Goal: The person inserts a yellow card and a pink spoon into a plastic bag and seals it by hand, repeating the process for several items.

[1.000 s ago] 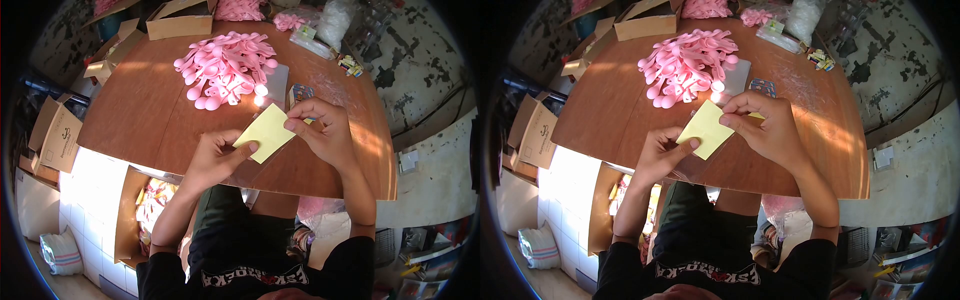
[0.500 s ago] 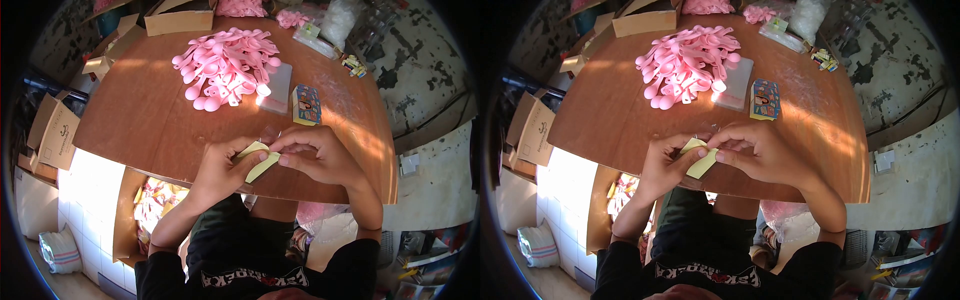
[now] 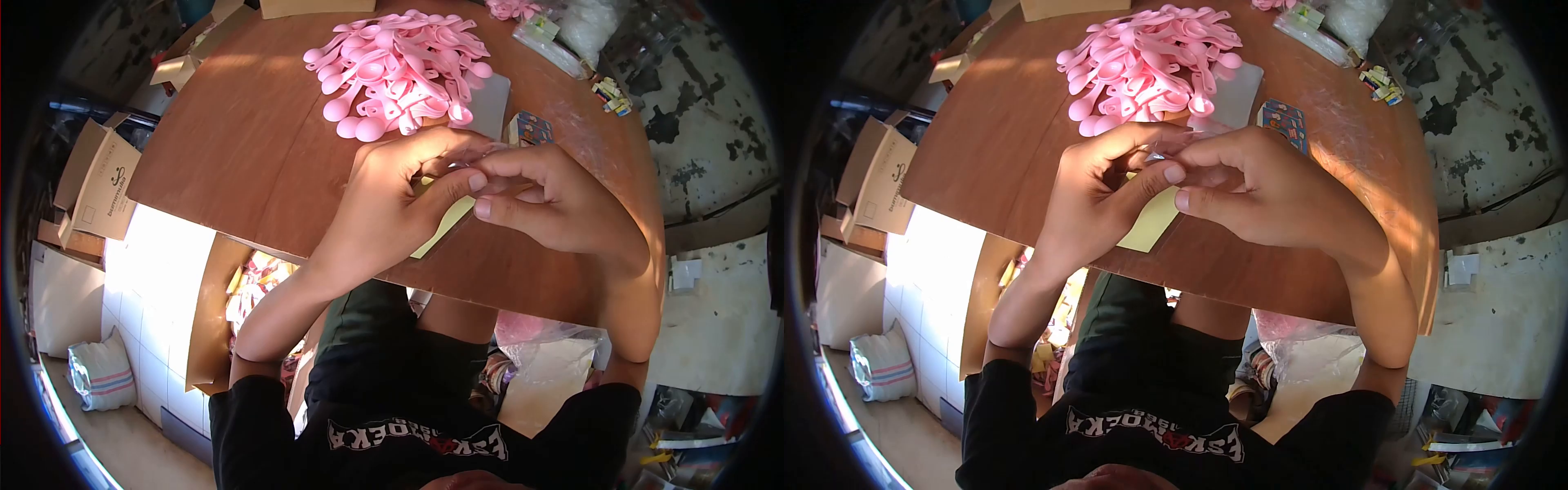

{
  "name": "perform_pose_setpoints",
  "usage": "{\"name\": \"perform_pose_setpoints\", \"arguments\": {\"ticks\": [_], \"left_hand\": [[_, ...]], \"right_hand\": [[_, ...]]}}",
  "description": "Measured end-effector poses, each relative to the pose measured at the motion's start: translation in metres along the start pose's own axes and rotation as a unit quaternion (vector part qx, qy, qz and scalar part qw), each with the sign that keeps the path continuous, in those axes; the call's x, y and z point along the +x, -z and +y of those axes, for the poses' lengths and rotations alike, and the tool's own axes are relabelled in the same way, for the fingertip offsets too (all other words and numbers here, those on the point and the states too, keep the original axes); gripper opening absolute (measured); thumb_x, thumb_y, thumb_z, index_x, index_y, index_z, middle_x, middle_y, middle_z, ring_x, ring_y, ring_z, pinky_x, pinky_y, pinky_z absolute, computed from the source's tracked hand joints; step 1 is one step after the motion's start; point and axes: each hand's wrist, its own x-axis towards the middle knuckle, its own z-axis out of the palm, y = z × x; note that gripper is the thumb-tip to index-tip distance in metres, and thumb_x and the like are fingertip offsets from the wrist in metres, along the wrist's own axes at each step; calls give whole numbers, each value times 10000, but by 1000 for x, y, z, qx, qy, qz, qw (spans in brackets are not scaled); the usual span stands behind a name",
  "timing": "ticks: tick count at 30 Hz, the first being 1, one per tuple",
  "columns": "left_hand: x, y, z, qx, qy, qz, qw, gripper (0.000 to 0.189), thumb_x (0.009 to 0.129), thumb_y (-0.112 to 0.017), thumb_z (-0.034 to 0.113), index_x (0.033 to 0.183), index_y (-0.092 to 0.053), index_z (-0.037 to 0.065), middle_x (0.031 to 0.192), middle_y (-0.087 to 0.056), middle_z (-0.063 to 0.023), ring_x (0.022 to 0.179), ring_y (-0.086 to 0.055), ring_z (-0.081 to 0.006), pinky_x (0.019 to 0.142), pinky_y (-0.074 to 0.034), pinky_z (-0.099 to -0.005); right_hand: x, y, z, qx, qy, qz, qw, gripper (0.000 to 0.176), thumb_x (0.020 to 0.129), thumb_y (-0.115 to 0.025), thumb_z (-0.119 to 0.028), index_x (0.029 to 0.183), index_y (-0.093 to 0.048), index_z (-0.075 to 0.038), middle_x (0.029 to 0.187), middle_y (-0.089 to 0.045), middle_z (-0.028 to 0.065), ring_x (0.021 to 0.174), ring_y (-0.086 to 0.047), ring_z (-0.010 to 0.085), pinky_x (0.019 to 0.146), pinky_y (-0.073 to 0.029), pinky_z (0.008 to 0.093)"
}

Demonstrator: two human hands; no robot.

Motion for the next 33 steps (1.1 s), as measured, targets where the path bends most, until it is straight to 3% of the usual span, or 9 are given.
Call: {"name": "perform_pose_setpoints", "arguments": {"ticks": [4, 7, 9, 11, 14, 15, 19, 26, 33], "left_hand": [[-1, -2, 2, 13, -4, 3, 1000, 327, 898, -662, -8, 1221, -613, -19, 1062, -695, -112, 976, -654, -138, 839, -540, -294], [-5, -3, -8, 36, -86, 28, 995, 425, 870, -703, 11, 1276, -578, -11, 1054, -701, -105, 963, -663, -150, 845, -540, -300], [-13, 1, -5, 48, -112, 27, 992, 518, 848, -742, 41, 1324, -544, 4, 1041, -704, -88, 971, -657, -143, 849, -533, -297], [-27, 7, -3, 62, 42, 31, 997, 547, 841, -756, 56, 1338, -532, 4, 1045, -702, -83, 954, -643, -110, 837, -522, -278], [-42, 11, -14, 73, 88, 26, 993, 490, 856, -740, 64, 1304, -551, 4, 1024, -699, -127, 909, -663, -154, 795, -515, -293], [-46, 11, -14, 62, 115, 29, 991, 448, 862, -733, 83, 1272, -570, 9, 1008, -697, -178, 896, -697, -225, 777, -515, -326], [-58, 6, -31, -6, 135, 71, 988, 423, 861, -730, 66, 1254, -583, 2, 1014, -704, -161, 906, -686, -187, 787, -513, -321], [-60, 4, -29, -10, 160, 63, 985, 420, 861, -732, 71, 1251, -587, 11, 970, -712, -156, 840, -671, -140, 732, -514, -300], [-64, 5, -37, 3, 129, 72, 989, 416, 857, -740, 73, 1241, -592, 12, 899, -714, -157, 764, -659, -112, 668, -510, -278]], "right_hand": [[5, 2, 4, -95, 5, -33, 995, 133, 902, -632, -49, 1000, -665, 34, 838, -675, 99, 837, -655, 118, 726, -535, 305], [8, 0, -9, -145, -79, -55, 985, 144, 935, -592, -31, 1014, -664, 66, 911, -698, 71, 787, -652, 112, 779, -524, 261], [11, -1, 5, -120, -5, -12, 993, 137, 929, -582, -10, 965, -682, 76, 851, -701, 120, 766, -671, 126, 805, -531, 281], [16, 10, 14, -50, 40, -61, 996, 159, 937, -587, -21, 1017, -689, 70, 871, -706, 125, 772, -673, 124, 834, -535, 306], [37, 47, 30, 23, 31, -140, 989, 221, 943, -612, -69, 1117, -673, 53, 967, -714, 89, 811, -664, 128, 855, -530, 310], [47, 55, 40, 120, -8, -131, 984, 232, 942, -627, -92, 1122, -672, 46, 996, -714, 79, 828, -662, 128, 851, -528, 305], [110, 82, 102, -201, 27, 206, 957, 287, 874, -674, -101, 1145, -682, -7, 1059, -714, 85, 880, -676, 157, 811, -528, 295], [180, 82, 133, -372, 182, 242, 877, 356, 792, -709, -131, 1144, -694, -80, 1022, -695, 192, 902, -682, 325, 810, -530, 390], [188, 73, 136, -427, 152, 274, 848, 241, 800, -669, -173, 1020, -742, -110, 986, -704, 147, 842, -677, 319, 771, -535, 428]]}}
